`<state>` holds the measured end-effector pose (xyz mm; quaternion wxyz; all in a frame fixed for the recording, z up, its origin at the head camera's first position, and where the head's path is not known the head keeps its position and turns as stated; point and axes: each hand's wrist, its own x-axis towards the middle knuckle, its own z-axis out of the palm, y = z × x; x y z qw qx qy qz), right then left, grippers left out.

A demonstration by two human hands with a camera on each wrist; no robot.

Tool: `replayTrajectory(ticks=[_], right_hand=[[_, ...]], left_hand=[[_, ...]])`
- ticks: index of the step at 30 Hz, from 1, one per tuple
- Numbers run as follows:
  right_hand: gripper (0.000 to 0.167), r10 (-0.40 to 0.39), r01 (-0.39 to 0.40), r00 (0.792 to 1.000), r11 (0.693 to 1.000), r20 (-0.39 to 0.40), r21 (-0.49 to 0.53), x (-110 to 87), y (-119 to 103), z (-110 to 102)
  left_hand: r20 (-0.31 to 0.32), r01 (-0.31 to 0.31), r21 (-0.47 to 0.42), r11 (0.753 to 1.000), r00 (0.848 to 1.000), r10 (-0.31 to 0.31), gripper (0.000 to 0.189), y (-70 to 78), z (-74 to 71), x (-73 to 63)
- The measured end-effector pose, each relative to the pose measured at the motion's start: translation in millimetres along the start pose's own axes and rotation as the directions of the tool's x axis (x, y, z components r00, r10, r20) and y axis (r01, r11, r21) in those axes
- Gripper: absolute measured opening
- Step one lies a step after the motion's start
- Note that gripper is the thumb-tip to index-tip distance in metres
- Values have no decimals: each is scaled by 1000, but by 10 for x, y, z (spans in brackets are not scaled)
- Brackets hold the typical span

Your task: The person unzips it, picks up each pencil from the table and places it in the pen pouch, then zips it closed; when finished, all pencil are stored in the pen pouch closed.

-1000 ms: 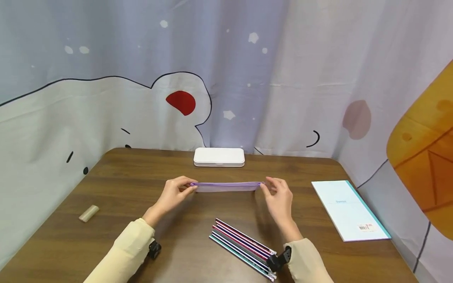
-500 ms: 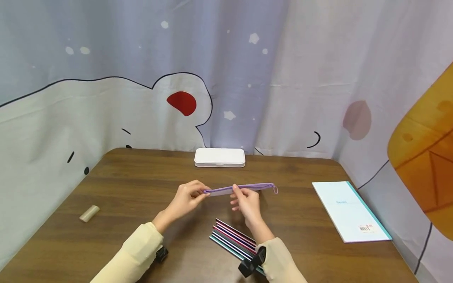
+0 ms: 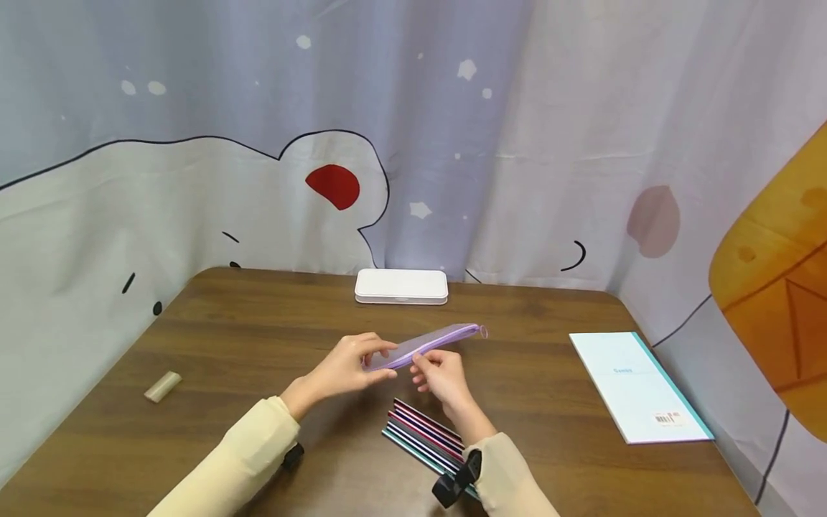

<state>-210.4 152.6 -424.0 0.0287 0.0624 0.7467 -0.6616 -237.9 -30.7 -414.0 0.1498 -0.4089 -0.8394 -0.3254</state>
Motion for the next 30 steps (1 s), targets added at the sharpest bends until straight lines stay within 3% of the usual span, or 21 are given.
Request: replayTrajectory(ticks=[4,7,13,16,18,21,25,28,30], right_hand=[[22,-66,75,991,995,114,-69,-37,1,48],[23,-128,150,975,982,182,-113,-51,6,44],[26,-174,219,947,964,270,-149,-44,49,-5],[26,-179,230,939,962,295,-148,-51,66,-3],[26,-178,233,938,959,297,-162,-73,39,15],[26,-146,200,953,961,264,-192,-67,25,22],[25,-65,119,974,961,215,-249,-10,42,-7],[23,-5,62,982,953,190,-297,12,64,-40],[22,23,39,983,943,182,-329,23,98,-59]], left_hand=[[76,9,41,999,997,-12,27,71,29,142],[123,25,-17,1000,992,-23,20,92,46,213],[219,170,-152,974,966,-135,12,56,46,257],[256,237,-171,956,948,-189,11,8,41,257],[260,250,-166,954,944,-202,10,-9,16,255],[216,231,-116,966,955,-203,12,-10,-42,281],[63,188,10,982,980,-188,14,-10,-184,371],[-34,214,77,974,977,-212,13,-29,-296,429],[-53,245,90,965,969,-241,13,-50,-343,445]])
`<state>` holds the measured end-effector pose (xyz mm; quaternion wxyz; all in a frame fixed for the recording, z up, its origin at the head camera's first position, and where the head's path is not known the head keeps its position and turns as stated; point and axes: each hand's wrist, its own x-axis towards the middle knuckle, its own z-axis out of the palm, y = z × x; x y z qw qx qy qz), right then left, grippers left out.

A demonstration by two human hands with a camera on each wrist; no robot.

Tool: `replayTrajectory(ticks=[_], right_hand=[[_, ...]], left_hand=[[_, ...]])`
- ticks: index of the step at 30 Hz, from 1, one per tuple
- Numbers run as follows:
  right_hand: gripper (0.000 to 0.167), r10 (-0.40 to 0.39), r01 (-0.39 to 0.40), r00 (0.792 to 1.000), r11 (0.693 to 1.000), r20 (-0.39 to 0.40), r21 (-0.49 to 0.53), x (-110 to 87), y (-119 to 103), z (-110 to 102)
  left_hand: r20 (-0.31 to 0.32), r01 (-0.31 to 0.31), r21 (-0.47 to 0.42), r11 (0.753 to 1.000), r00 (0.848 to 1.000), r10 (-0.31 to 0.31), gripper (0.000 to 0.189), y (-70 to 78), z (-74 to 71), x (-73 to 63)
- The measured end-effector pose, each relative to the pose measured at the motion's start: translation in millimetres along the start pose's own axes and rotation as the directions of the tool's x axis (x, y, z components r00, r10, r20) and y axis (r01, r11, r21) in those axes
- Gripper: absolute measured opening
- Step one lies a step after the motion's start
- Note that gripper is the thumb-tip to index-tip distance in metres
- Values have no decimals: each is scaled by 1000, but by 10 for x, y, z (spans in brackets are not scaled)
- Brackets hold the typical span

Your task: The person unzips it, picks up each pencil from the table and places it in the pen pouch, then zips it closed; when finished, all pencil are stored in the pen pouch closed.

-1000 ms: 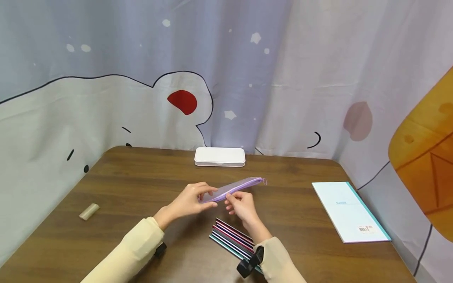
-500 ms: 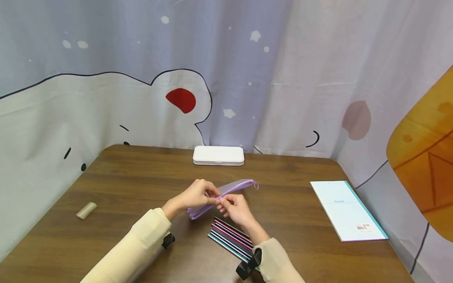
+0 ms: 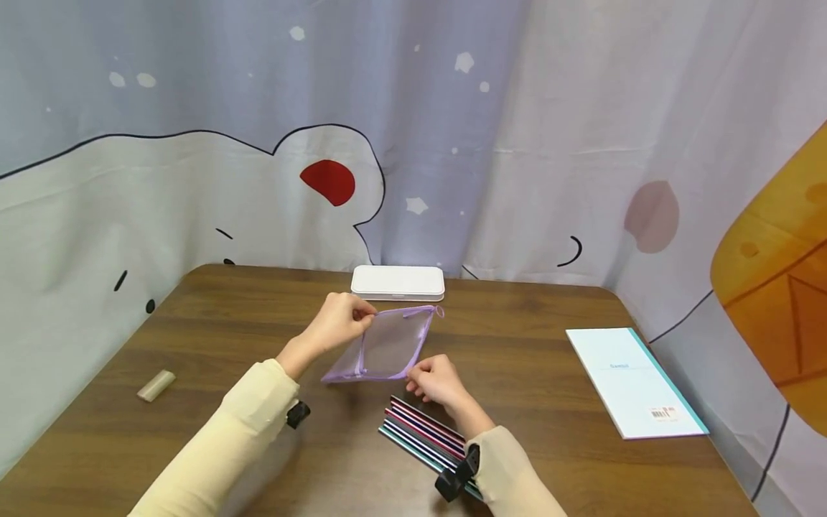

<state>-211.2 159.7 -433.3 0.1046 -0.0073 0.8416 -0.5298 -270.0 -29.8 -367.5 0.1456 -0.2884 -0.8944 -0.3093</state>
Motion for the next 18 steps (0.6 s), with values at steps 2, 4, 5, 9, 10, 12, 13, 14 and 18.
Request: replayTrajectory(ticks=[2,4,5,9,10,12,13,14,18], right_hand=[[21,7,-7,1000,1000,3,-27,9,46,-3],[21,3,-2,1000,999,10,-40,19,85,4],[21,-2,3,1000,999,14,-39,25,102,10],[20,-76,78,997,992,14,-99,2,137,-8],[19,-117,117,993,980,14,-162,-25,150,-29],[16,-197,195,980,930,25,-313,-119,174,-89],[14,-243,238,969,887,37,-396,-184,189,-128],[12,-280,267,959,838,46,-475,-258,207,-169],[5,-340,334,933,699,117,-632,-571,268,-304]], left_hand=[[14,22,2,1000,1000,-22,13,-24,-13,10],[42,37,-14,999,998,-37,13,-50,-9,3],[55,48,-31,998,997,-47,13,-61,-3,-3],[74,78,-105,991,995,-71,13,-75,36,-27],[77,83,-120,989,994,-74,13,-72,50,-29],[79,78,-138,987,995,-67,13,-63,78,-32],[83,78,-145,986,994,-66,13,-60,93,-34],[87,78,-152,985,994,-65,13,-57,107,-36],[108,100,-178,979,991,-81,13,-61,144,-66]])
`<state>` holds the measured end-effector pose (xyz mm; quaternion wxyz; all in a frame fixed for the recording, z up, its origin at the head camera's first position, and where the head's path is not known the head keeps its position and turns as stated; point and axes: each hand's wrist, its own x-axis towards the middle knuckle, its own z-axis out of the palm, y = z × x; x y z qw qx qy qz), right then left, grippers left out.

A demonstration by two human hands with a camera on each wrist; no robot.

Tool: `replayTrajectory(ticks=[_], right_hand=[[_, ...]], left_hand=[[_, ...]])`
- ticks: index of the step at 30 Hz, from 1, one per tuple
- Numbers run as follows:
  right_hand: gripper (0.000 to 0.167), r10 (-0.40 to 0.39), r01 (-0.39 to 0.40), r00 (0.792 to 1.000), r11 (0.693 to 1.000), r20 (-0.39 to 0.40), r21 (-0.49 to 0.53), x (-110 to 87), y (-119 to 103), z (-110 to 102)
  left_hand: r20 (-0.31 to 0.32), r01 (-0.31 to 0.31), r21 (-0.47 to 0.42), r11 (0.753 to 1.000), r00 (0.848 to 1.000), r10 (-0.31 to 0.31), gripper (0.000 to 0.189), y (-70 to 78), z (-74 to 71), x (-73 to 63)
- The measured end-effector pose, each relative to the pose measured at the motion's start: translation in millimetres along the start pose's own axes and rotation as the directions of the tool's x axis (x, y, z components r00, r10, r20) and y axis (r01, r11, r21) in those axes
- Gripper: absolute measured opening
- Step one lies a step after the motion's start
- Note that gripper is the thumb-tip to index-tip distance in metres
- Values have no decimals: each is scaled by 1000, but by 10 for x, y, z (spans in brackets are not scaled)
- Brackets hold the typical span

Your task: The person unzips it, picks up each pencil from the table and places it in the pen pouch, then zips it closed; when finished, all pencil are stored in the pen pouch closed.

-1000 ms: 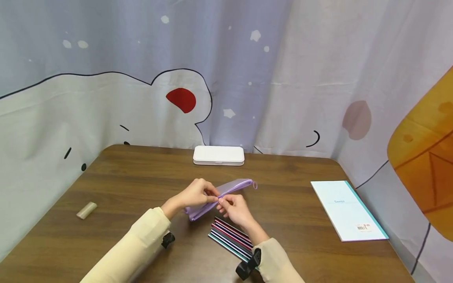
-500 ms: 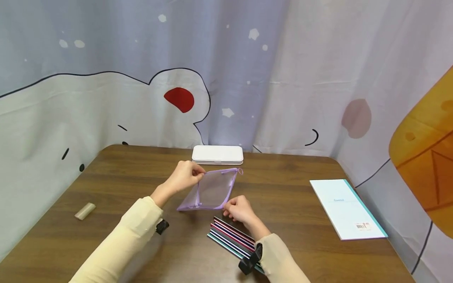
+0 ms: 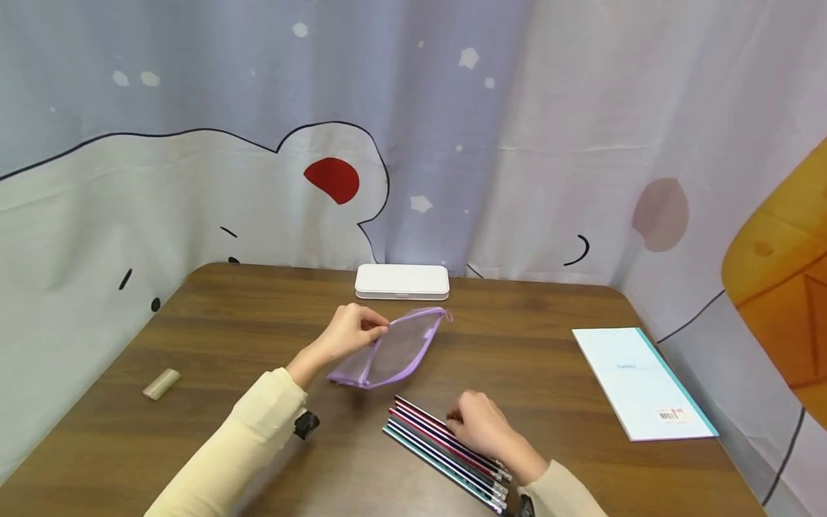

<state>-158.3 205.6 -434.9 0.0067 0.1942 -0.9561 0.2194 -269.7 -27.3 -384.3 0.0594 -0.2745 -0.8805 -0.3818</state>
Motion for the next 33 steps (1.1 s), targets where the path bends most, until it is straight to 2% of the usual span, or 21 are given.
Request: replayTrajectory(ticks=[5,11,15,22,25,27,29,30,31,33], right_hand=[[8,-32,30,999,998,-25,-56,-245,8,-13],[5,-23,20,996,999,-82,-39,-283,23,45],[5,-10,10,999,1000,-44,9,-250,39,18],[9,-38,35,998,998,54,51,-188,74,-99],[7,-24,16,996,996,84,91,-156,128,-146],[11,-1,-15,994,990,109,139,-133,189,-175],[17,43,-74,990,972,138,223,-118,260,-198],[20,64,-106,986,953,153,283,-115,301,-209],[23,89,-143,982,925,167,351,-116,340,-215],[29,134,-205,975,848,177,488,-122,398,-223]], left_hand=[[-4,26,-36,999,1000,-26,12,-3,33,-31],[1,14,-56,998,1000,-14,12,-10,81,-36],[2,24,-59,998,1000,-24,12,-8,102,-39],[4,37,-75,997,999,-36,12,12,108,-21],[0,36,-84,996,999,-36,14,19,103,-11],[-2,39,-91,995,999,-39,14,13,106,-7],[0,50,-103,993,999,-50,15,-2,117,-6],[-1,53,-109,993,999,-53,15,-13,126,-6],[-3,57,-115,992,998,-58,15,-22,136,-8],[-11,62,-122,991,998,-63,14,-44,160,-12]])
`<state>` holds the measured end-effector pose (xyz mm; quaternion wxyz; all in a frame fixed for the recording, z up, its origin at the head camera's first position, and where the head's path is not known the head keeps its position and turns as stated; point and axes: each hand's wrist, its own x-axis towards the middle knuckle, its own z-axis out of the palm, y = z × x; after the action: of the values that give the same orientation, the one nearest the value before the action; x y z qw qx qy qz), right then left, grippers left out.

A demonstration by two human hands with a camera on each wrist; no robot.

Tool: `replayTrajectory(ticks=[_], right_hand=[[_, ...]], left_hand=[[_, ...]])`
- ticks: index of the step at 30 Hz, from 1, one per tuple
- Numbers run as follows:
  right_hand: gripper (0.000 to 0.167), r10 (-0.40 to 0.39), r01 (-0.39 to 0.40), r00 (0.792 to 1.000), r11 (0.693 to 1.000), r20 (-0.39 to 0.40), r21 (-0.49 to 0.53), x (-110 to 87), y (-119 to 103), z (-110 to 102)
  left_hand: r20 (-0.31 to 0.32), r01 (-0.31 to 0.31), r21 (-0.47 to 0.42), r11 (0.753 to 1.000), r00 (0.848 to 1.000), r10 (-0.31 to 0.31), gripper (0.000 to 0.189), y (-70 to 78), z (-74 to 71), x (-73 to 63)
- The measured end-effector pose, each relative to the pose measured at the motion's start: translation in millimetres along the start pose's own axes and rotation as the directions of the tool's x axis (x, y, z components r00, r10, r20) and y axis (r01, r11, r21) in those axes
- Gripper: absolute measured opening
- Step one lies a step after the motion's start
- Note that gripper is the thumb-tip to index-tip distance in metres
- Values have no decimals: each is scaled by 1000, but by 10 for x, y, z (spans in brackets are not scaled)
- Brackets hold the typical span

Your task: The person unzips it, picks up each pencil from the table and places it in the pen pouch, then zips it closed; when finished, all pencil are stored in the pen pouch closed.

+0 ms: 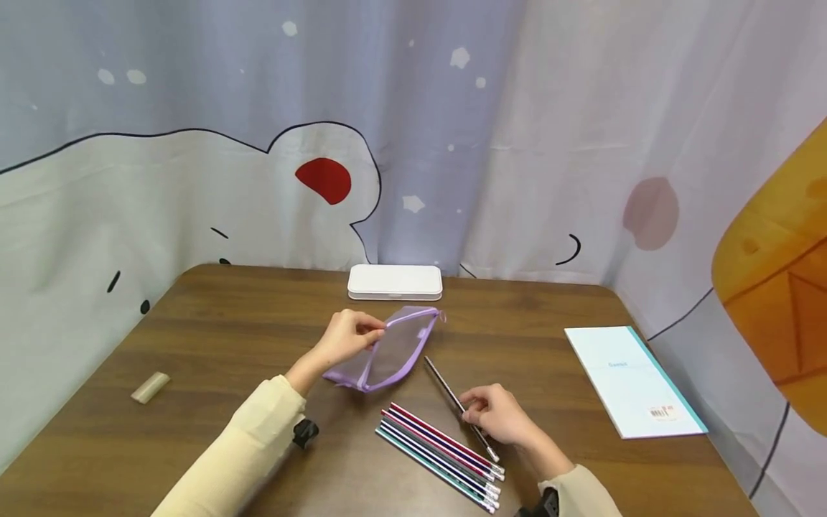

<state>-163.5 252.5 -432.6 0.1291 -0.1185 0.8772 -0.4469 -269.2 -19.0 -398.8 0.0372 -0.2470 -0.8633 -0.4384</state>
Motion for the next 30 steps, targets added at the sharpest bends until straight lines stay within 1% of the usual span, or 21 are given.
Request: replayTrajectory(ticks=[2,5,7,10,13,16,18,20,26,28,30], right_hand=[[36,30,-24,999,991,-39,130,1,8,-12],[40,68,-25,986,963,-152,269,35,-56,33],[40,100,-14,966,941,-238,338,76,-125,85],[40,153,18,925,897,-348,441,145,-217,169],[39,189,48,890,867,-416,496,195,-292,225],[38,210,60,875,848,-437,526,238,-346,268],[38,219,58,873,840,-435,539,267,-377,299],[37,225,49,879,834,-420,550,298,-403,337],[36,242,-3,910,817,-337,577,434,-467,471],[36,249,-18,917,807,-312,591,499,-484,500],[35,262,-25,916,793,-303,609,569,-501,516]], left_hand=[[-13,6,-16,1000,1000,-6,14,-17,15,-10],[-33,31,-47,998,999,-33,14,-28,34,-26],[-44,52,-76,996,997,-56,14,-24,45,-36],[-61,69,-104,992,995,-75,14,-22,61,-48],[-83,65,-119,991,994,-75,14,-26,75,-52],[-111,56,-124,991,991,-70,15,-30,87,-47],[-131,48,-123,991,989,-64,14,-29,94,-42],[-144,48,-126,991,987,-66,14,-27,100,-39],[-157,52,-140,989,985,-74,13,-18,128,-41],[-156,43,-138,990,986,-64,12,-8,146,-46],[-157,21,-130,991,987,-42,13,10,167,-53]])
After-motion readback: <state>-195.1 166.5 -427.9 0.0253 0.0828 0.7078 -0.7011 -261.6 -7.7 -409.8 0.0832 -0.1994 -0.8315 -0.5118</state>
